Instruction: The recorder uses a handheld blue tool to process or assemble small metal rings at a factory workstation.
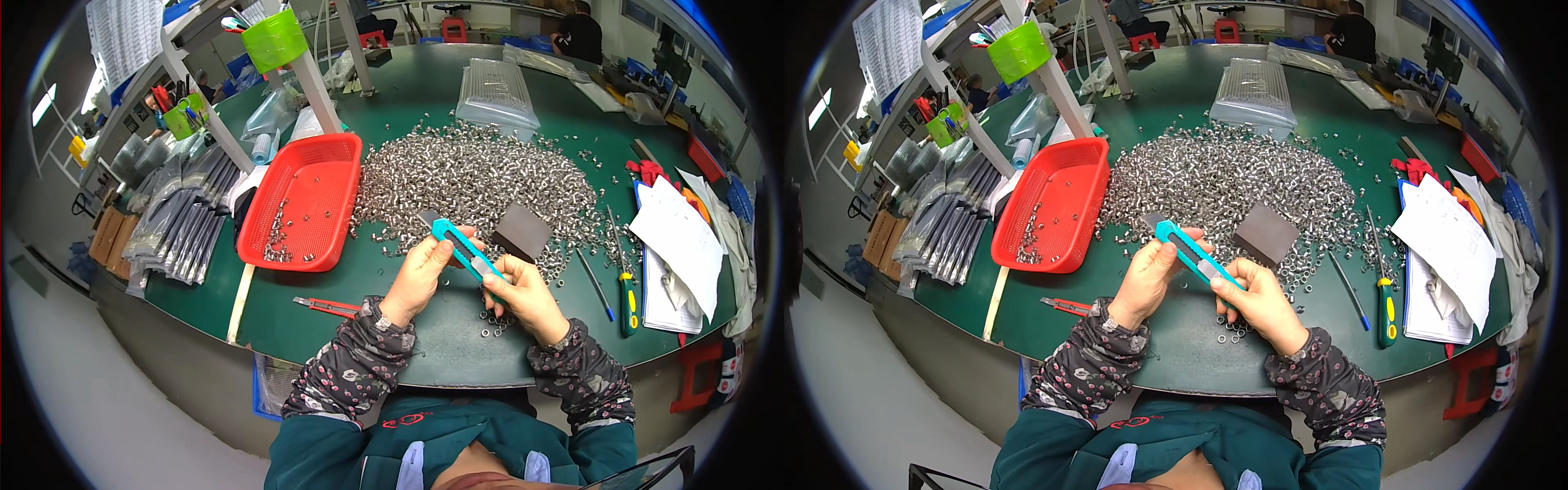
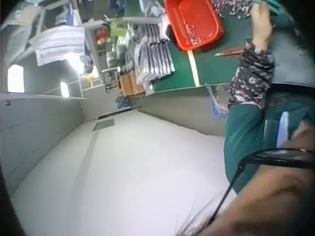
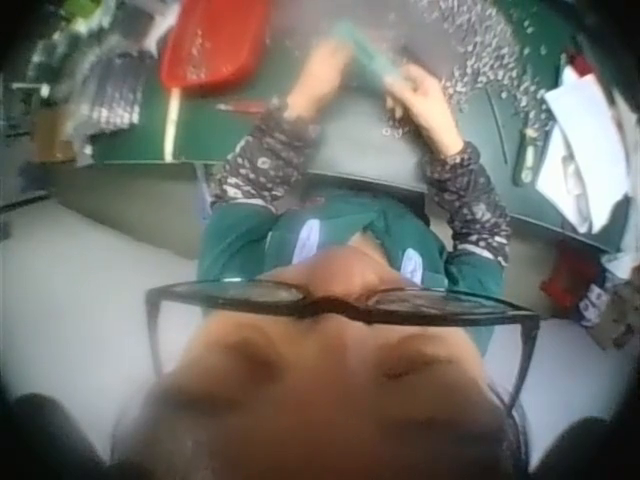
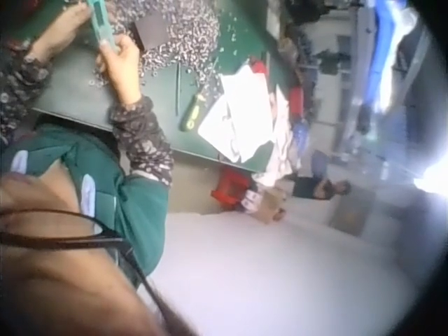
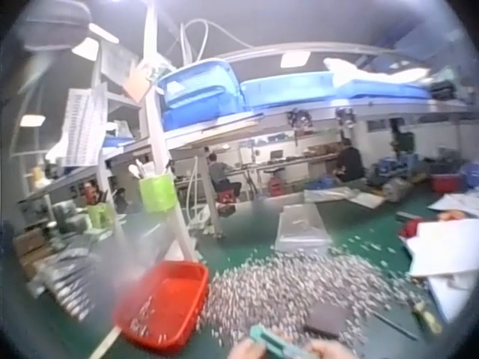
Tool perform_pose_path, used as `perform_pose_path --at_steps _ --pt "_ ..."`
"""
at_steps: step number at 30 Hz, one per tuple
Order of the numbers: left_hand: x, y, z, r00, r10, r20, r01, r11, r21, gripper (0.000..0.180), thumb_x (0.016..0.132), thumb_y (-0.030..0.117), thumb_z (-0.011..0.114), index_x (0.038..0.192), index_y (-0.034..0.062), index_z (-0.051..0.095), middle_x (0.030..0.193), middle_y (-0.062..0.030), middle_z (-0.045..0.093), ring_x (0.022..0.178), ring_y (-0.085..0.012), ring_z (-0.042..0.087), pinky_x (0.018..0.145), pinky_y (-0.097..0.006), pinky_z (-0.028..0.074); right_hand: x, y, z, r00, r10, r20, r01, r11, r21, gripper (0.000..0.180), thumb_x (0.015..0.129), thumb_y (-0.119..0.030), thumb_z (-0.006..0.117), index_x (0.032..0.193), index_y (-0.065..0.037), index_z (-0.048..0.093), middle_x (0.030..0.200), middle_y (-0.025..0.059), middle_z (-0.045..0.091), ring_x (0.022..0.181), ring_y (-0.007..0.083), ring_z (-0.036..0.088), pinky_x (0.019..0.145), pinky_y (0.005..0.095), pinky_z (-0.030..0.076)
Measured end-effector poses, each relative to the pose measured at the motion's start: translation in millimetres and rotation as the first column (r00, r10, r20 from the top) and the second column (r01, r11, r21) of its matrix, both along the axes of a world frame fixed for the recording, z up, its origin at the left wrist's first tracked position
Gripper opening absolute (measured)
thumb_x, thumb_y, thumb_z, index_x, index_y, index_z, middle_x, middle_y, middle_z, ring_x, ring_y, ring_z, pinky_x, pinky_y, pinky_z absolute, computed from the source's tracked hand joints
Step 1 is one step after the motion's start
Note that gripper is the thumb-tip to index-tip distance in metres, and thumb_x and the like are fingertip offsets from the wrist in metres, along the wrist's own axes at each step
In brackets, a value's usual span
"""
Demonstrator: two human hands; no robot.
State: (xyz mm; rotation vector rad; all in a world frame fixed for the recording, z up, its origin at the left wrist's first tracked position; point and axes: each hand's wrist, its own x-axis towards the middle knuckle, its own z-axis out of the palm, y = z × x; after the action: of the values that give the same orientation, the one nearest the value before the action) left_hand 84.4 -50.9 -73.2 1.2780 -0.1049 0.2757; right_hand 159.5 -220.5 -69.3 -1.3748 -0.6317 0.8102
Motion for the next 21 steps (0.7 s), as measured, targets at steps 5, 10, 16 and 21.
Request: perform_pose_path --at_steps 5,10,16,21 --pt "-0.7 0.4 -1.5 1.000 -0.004 -0.015 0.004 1.000 -0.025 0.045 0.093 0.033 0.042 0.120 -0.0021 0.044 0.110 -0.0144 0.056 0.104 -0.0204 0.053 0.093 -0.034 0.038 -0.6 -1.4 4.3 0.994 0.064 -0.085 -0.062 0.998 0.025 0.022 0.087 -0.024 0.057 0.086 -0.004 0.050 0.062 0.0040 0.057 0.048 0.0055 0.049 0.043 0.0182 0.038" --pt "0.0 -1.6 -5.0 0.999 0.047 0.013 -0.046 0.997 -0.064 0.037 0.091 0.030 0.048 0.112 -0.0009 0.049 0.103 -0.0112 0.059 0.098 -0.0170 0.055 0.088 -0.030 0.041 -6.4 -1.9 13.1 0.996 0.068 -0.059 -0.069 0.998 -0.011 0.021 0.087 -0.022 0.056 0.095 -0.003 0.049 0.063 0.0008 0.053 0.047 0.0045 0.047 0.044 0.0180 0.038" --pt "-0.6 -1.8 -9.9 0.972 0.227 -0.058 -0.225 0.974 0.033 0.027 0.083 0.029 0.063 0.083 0.0048 0.051 0.074 -0.0007 0.056 0.063 -0.0064 0.051 0.055 -0.020 0.042 -10.9 -0.8 11.1 0.991 0.128 0.032 -0.123 0.985 -0.124 0.021 0.091 -0.023 0.049 0.102 -0.004 0.048 0.065 -0.0009 0.052 0.047 0.0051 0.047 0.043 0.0182 0.039" --pt "0.3 -4.2 -9.1 0.956 0.284 -0.075 -0.281 0.959 0.049 0.027 0.083 0.029 0.064 0.078 0.0058 0.052 0.068 0.0007 0.055 0.056 -0.0049 0.049 0.049 -0.019 0.040 -10.3 0.0 8.2 0.993 0.119 0.028 -0.114 0.985 -0.129 0.020 0.091 -0.022 0.048 0.099 -0.004 0.049 0.063 -0.0012 0.052 0.046 0.0047 0.047 0.042 0.0182 0.038"
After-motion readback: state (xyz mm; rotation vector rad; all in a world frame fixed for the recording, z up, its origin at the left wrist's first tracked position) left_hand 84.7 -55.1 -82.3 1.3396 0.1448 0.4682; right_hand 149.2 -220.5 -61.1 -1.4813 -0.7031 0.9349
